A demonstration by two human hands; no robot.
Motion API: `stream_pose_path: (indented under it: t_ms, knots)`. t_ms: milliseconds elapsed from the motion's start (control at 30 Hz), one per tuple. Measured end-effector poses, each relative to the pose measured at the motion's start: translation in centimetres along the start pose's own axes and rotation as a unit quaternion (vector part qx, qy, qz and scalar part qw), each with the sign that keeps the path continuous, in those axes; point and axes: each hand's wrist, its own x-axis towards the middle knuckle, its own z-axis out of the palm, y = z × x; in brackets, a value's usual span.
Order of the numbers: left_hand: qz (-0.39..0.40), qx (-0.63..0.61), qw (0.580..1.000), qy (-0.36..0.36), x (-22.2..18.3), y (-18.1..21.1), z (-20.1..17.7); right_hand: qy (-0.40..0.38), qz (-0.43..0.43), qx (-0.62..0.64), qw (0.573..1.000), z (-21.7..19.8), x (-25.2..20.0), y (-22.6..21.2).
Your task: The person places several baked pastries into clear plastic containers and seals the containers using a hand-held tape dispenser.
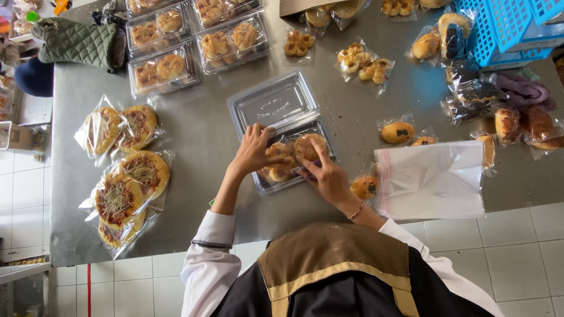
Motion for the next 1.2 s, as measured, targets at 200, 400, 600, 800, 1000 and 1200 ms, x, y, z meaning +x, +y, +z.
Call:
stream_pose_path:
  t_ms: [200, 400, 600, 800, 1000, 1200]
  knots:
    - [-0.123, 0.043, 0.982, -0.139, 3.1, -3.2, 2.5, 0.053, -0.042, -0.052, 0.996, 0.8, -1.5, 0.7]
    - [-0.1, -0.085, 0.968, -0.213, 4.6, -2.7, 0.7, 0.085, -0.053, -0.002, 0.995, 1.2, -2.6, 2.4]
    - [-0.166, -0.224, 0.898, -0.341, 5.0, -1.2, -1.7, 0.118, -0.056, 0.042, 0.991, 1.5, -2.7, 3.3]
    - [-0.111, -0.4, 0.866, -0.279, 3.5, -2.8, 0.3, 0.207, -0.024, 0.009, 0.978, -1.3, -0.9, 2.5]
    - [-0.201, -0.695, 0.687, -0.071, 0.6, -2.7, 2.7, 0.129, 0.173, 0.36, 0.908, -4.3, 0.1, 0.7]
    - [-0.237, -0.695, 0.676, 0.057, -0.3, -0.2, 6.3, 0.11, 0.093, 0.357, 0.923, -5.7, 1.0, 0.0]
